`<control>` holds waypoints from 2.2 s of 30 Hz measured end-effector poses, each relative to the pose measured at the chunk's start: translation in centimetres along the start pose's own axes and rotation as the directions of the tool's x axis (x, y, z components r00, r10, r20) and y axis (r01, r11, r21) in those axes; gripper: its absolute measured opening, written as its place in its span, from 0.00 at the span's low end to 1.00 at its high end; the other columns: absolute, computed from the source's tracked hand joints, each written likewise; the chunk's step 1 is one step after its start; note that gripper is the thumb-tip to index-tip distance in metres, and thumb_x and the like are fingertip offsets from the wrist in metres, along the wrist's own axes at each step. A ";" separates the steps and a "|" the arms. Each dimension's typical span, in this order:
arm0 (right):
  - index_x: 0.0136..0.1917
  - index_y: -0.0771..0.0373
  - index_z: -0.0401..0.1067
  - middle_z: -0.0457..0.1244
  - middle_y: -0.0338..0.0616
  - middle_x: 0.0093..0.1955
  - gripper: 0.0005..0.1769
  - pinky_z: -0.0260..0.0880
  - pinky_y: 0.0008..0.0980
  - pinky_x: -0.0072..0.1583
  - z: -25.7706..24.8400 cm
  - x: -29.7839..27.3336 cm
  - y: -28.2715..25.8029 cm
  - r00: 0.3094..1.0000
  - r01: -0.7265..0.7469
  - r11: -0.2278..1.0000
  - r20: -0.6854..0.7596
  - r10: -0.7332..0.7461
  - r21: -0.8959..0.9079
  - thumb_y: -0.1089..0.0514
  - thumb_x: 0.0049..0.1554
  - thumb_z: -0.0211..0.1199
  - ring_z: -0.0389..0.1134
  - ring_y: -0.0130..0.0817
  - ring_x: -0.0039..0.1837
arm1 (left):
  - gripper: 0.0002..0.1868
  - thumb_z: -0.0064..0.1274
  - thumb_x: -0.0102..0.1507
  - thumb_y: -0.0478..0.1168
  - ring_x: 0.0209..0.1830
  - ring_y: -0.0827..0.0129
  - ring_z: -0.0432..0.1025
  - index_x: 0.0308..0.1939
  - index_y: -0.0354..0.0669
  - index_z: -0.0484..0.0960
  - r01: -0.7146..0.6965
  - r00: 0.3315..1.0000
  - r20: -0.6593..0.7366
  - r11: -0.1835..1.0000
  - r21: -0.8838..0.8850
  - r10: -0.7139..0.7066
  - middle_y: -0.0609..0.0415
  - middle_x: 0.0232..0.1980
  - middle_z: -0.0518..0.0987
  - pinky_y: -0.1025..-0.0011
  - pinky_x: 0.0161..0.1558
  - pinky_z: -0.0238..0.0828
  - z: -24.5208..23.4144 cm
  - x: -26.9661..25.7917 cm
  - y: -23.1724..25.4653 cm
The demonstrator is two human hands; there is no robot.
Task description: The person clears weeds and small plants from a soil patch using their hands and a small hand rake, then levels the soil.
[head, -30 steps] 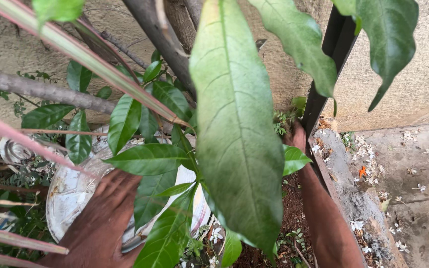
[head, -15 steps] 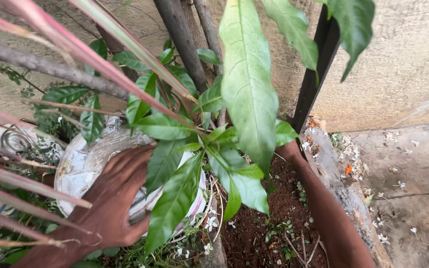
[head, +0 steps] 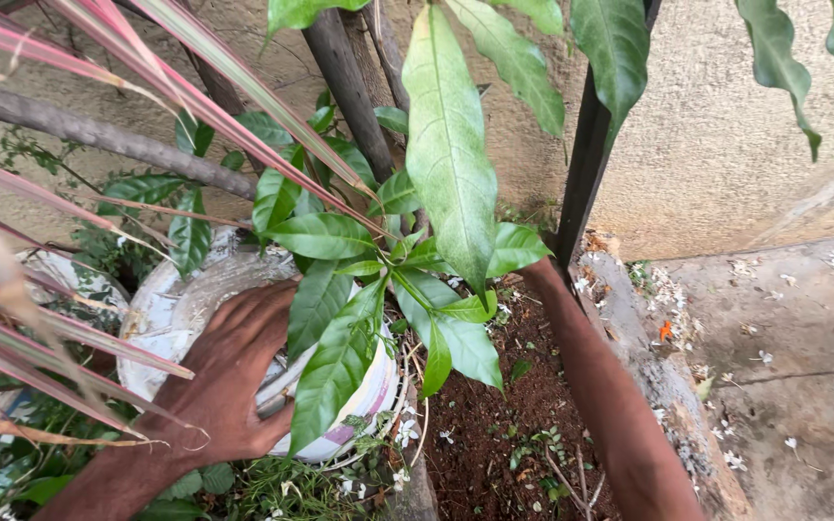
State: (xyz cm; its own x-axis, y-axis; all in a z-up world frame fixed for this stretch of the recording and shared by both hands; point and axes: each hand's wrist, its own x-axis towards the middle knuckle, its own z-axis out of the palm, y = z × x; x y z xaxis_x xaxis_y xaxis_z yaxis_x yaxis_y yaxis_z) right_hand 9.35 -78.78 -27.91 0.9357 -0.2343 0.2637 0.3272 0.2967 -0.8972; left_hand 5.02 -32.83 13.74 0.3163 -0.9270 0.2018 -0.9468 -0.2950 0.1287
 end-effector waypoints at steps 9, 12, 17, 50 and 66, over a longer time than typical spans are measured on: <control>0.55 0.60 0.75 0.68 0.42 0.48 0.13 0.73 0.34 0.44 -0.2 1.0 4.6 0.941 -0.277 0.651 -0.338 0.034 -0.707 0.60 0.55 0.65 0.69 0.32 0.46 | 0.46 0.62 0.47 0.46 0.72 0.40 0.59 0.67 0.31 0.66 -0.005 1.000 0.003 1.000 -0.013 0.005 0.32 0.69 0.66 0.45 0.71 0.49 0.4 0.0 -0.5; 0.54 0.59 0.75 0.67 0.42 0.47 0.12 0.72 0.34 0.43 -1.8 0.2 4.3 0.930 -0.343 0.486 -0.363 0.056 -0.804 0.59 0.56 0.64 0.68 0.33 0.45 | 0.47 0.62 0.48 0.47 0.72 0.40 0.59 0.68 0.31 0.65 -0.007 1.000 0.004 1.000 -0.018 0.007 0.32 0.70 0.66 0.45 0.71 0.49 0.3 0.0 -0.7; 0.52 0.57 0.74 0.66 0.41 0.46 0.10 0.70 0.33 0.41 -4.8 -2.1 2.3 0.871 -0.440 0.074 -0.406 0.277 -0.895 0.57 0.56 0.62 0.66 0.33 0.43 | 0.47 0.63 0.48 0.48 0.72 0.41 0.58 0.68 0.32 0.65 -0.003 1.000 0.002 1.000 -0.017 0.003 0.33 0.70 0.66 0.46 0.72 0.48 0.4 -0.2 -0.7; 0.48 0.65 0.75 0.68 0.45 0.42 0.05 0.73 0.39 0.45 -4.0 -1.2 4.8 0.865 -0.501 0.753 -0.281 0.417 -0.426 0.64 0.57 0.63 0.69 0.36 0.42 | 0.44 0.61 0.48 0.46 0.72 0.41 0.58 0.67 0.34 0.67 0.025 1.000 0.018 0.999 -0.033 -0.025 0.35 0.70 0.66 0.46 0.70 0.49 0.0 0.5 -0.3; 0.45 0.66 0.75 0.67 0.46 0.35 0.09 0.70 0.43 0.42 -3.7 -2.6 -5.4 0.893 -0.418 0.732 -0.390 0.224 -0.537 0.63 0.59 0.54 0.67 0.37 0.38 | 0.46 0.64 0.48 0.52 0.73 0.45 0.59 0.64 0.29 0.67 0.023 0.999 0.045 0.993 0.117 -0.029 0.32 0.72 0.64 0.45 0.73 0.50 2.2 -1.5 -1.7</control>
State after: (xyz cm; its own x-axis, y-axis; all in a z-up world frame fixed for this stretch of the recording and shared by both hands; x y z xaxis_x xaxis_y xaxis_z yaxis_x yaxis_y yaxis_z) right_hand 4.69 -83.20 -25.09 0.8575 -0.5039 -0.1039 -0.2229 -0.1818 -0.9577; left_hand 6.07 -31.47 11.10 0.3402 -0.9276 0.1545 -0.9397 -0.3414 0.0193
